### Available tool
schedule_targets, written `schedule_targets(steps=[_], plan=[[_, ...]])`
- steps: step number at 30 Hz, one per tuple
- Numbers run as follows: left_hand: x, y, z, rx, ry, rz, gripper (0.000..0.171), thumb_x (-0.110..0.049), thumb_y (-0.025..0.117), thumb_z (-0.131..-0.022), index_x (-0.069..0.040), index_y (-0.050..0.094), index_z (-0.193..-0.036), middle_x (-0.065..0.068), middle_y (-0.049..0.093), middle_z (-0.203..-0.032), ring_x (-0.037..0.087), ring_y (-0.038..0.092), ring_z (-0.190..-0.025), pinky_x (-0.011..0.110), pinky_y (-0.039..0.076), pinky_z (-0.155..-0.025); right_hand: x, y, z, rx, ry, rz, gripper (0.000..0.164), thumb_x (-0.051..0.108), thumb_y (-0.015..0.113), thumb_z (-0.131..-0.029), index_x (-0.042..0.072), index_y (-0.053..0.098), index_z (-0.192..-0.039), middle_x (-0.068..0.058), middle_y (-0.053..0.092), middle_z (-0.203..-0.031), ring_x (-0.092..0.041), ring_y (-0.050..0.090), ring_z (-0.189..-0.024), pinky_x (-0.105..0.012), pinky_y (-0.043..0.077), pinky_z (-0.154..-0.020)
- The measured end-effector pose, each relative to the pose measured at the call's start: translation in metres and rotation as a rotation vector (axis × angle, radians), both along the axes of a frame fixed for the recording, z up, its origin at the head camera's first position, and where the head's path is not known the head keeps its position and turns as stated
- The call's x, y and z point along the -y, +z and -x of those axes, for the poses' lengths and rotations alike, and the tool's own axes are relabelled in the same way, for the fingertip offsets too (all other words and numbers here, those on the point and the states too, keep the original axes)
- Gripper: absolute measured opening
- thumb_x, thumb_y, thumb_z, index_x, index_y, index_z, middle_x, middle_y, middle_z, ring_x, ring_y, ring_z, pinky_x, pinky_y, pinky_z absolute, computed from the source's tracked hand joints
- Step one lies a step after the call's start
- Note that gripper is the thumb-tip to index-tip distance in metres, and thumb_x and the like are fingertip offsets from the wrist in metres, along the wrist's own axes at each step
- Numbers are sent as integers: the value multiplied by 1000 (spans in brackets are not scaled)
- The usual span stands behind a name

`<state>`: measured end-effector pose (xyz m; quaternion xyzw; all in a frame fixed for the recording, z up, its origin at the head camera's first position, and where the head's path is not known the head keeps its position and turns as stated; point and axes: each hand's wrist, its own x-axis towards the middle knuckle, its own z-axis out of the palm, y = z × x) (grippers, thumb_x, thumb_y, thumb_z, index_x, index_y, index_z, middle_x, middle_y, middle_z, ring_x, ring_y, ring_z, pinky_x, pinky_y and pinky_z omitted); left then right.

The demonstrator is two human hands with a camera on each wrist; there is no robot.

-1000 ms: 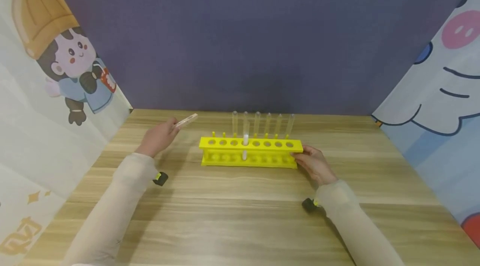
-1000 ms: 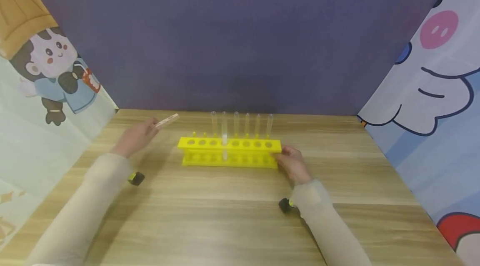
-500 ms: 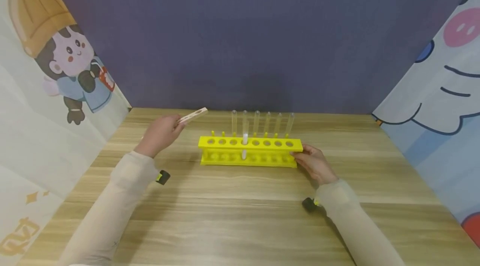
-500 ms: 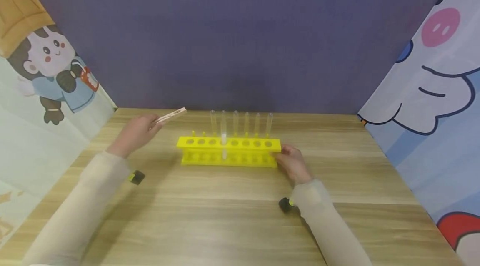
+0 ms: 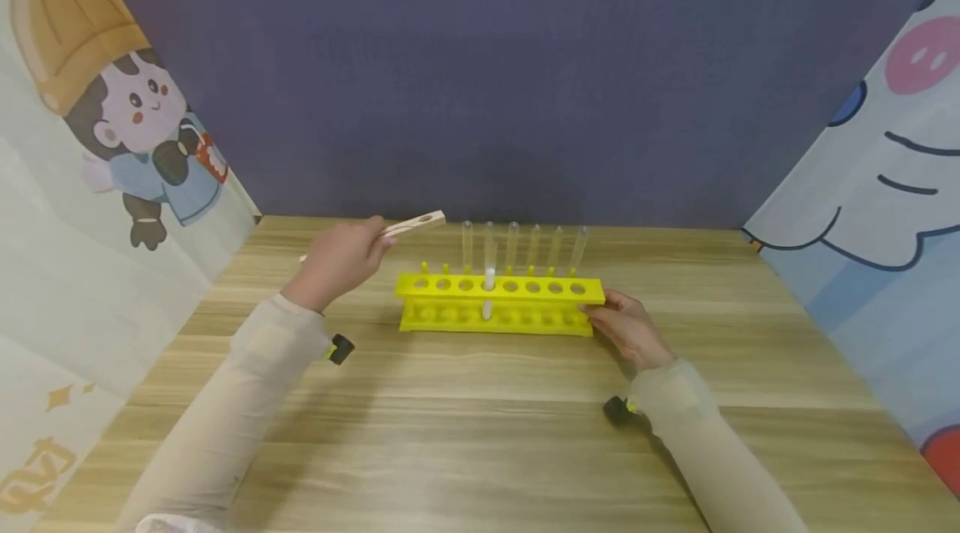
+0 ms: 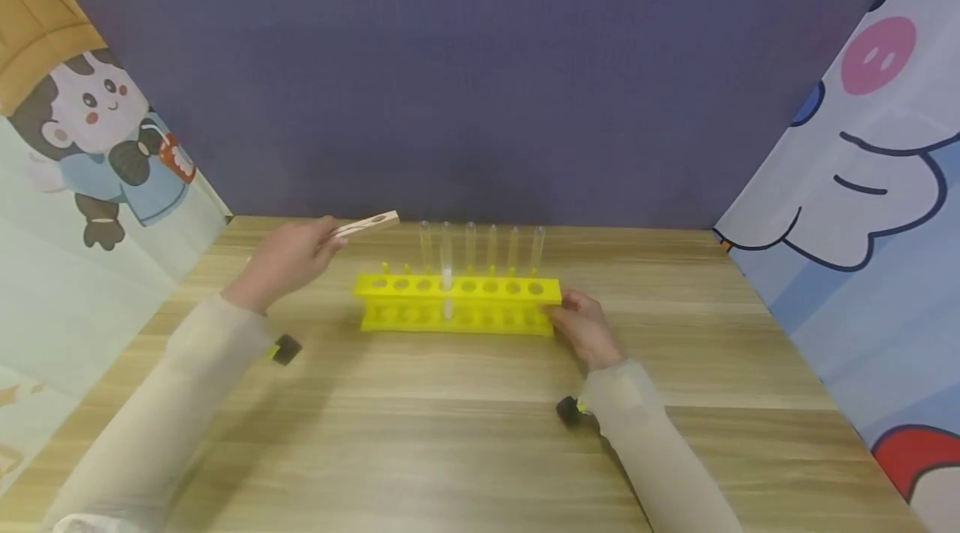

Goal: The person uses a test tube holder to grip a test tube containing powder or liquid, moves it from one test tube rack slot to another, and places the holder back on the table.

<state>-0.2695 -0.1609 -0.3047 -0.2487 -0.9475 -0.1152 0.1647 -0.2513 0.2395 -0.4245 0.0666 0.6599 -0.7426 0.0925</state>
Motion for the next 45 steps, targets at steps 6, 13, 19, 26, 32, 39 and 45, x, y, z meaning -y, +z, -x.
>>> schedule_targets(steps=[6,13,19,26,32,39,45], plan=[[-11,3,-2,-43,-33,21,19,-20,54,-97,-3,55,-89,2,47,-59,15,38,-47,30,32,-46,-1,-1,0,3,-5,-14,52,-1,60,-89,-11,36,-135,6,58,-98,-4,58,-86,-20,47,-87],[-17,0,-2,-82,-68,39,18,-21,56,-95,-4,55,-89,1,46,-58,15,37,-47,29,31,-45,0,-2,2,10,-7,-20,53,0,59,-90,-9,35,-136,6,57,-100,-5,58,-87,-20,47,-88],[-25,-1,-3,-94,-82,40,18,-22,58,-94,-7,54,-84,-1,44,-57,14,36,-48,28,31,-45,1,-3,3,15,-7,-41,52,1,60,-89,-9,38,-135,5,56,-103,-4,57,-88,-20,47,-88],[-33,-1,-4,-107,-109,26,17,-21,59,-94,-9,56,-82,-2,43,-55,12,34,-45,27,28,-44,1,-2,2,24,-5,-49,53,2,61,-89,-8,38,-136,6,57,-100,-4,56,-86,-19,47,-86],[-39,-2,-2,-132,-122,-6,20,-20,60,-93,-10,55,-77,-1,41,-53,12,30,-44,27,26,-44,1,0,2,22,-7,-65,54,1,61,-89,-8,36,-136,3,54,-103,-5,56,-88,-18,47,-86],[-46,-5,2,-150,-140,-10,20,-18,60,-93,-10,56,-75,-2,44,-53,11,31,-44,26,26,-44,0,-1,2,8,-2,-59,51,1,61,-89,-9,38,-134,2,54,-102,-5,56,-87,-20,47,-87],[-51,-8,3,-129,-134,-5,19,-18,60,-93,-11,57,-75,-2,45,-53,11,32,-44,26,26,-44,-1,-2,2,-14,21,-70,41,2,59,-91,-8,44,-128,4,56,-100,-6,55,-89,-20,47,-87]])
